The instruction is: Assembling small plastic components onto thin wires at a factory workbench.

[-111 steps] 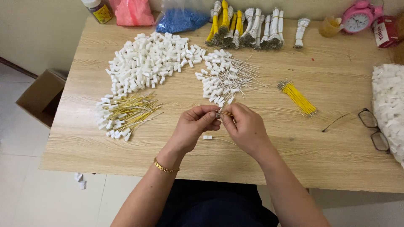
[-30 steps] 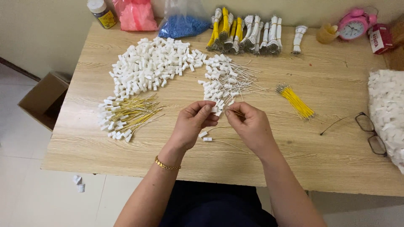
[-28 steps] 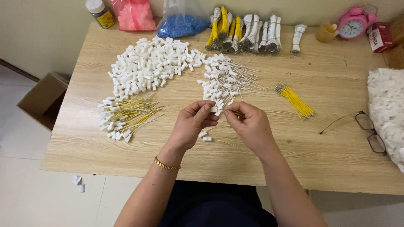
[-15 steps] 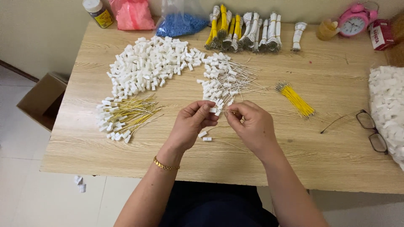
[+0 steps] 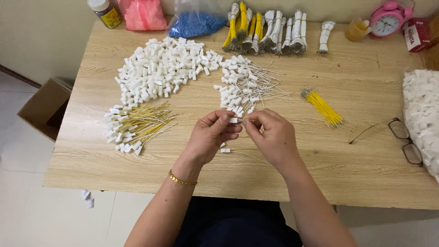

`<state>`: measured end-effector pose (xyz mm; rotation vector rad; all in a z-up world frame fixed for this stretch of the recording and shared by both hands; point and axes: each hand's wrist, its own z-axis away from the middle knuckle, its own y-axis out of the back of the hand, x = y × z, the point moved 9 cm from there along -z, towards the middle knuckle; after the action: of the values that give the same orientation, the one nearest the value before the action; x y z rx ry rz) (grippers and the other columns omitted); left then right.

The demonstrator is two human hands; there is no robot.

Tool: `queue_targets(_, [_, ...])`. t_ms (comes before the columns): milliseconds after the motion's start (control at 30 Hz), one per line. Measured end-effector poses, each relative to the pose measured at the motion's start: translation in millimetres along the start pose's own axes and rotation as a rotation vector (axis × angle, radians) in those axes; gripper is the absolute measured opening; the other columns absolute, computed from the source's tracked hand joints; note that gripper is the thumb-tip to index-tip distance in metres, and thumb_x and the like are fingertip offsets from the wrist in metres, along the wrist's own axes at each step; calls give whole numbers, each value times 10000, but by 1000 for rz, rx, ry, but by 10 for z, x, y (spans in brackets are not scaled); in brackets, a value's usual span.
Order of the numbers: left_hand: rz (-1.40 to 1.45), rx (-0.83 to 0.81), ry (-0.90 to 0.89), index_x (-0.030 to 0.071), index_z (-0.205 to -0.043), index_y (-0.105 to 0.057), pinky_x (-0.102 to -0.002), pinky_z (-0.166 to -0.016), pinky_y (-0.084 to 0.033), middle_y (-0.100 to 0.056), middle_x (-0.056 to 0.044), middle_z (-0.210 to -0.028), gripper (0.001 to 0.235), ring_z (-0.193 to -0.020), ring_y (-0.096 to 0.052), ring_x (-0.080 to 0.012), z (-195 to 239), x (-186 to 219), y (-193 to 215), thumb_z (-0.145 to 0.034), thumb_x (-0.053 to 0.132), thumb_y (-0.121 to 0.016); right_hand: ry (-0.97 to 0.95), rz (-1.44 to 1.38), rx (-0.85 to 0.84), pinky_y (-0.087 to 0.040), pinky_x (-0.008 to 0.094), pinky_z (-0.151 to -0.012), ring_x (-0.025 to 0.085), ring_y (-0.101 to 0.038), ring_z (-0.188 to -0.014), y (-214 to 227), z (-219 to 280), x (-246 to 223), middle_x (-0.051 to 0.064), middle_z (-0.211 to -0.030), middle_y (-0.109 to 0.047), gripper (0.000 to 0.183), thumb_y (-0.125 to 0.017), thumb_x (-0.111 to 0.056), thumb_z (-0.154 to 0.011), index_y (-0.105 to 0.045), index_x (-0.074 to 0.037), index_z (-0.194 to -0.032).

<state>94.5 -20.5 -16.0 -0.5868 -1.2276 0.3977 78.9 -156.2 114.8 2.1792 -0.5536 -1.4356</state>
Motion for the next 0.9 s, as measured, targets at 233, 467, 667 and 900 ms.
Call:
queue_targets(233, [-42,-9,-2,11,-1073,-621,-291,-689,-633,-703,-146,-919,235,-804,-733,-224,-2,31,-49,-951,210,-606,-20,-18,-27,-493,379,-610,273,-631,-618,9,-40,-20,117,-635,-586,15,-709,-94,-843,-703,-81,-850])
queue_targets(467, [-10,20,6,-4,-1063,-629,-301,-670,-636,-704,-176,-893,251,-783,-735,-243,-39,-13,17,-938,214,-630,-63,-36,-20,-502,323,-633,205,-646,-650,-42,-18,101,66,-663,-618,14,-732,-122,-834,-724,-116,-844])
queue_targets(667, [-16,36,7,6,-1052,-631,-300,-672,-636,-706,-168,-884,238,-772,-734,-230,-40,-15,25,-934,212,-639,-82,-96,-52,-496,330,-631,217,-641,-669,-73,-22,136,102,-695,-610,46,-707,-83,-838,-719,-88,-882])
queue_targets(900, [-51,60,-1,13,-1038,-635,-294,-673,-634,-709,-159,-889,224,-768,-733,-216,-3,14,12,-932,211,-641,-147,-160,-106,-509,382,-665,283,-655,-725,-90,24,268,169,-748,-624,89,-646,-101,-888,-694,-46,-940])
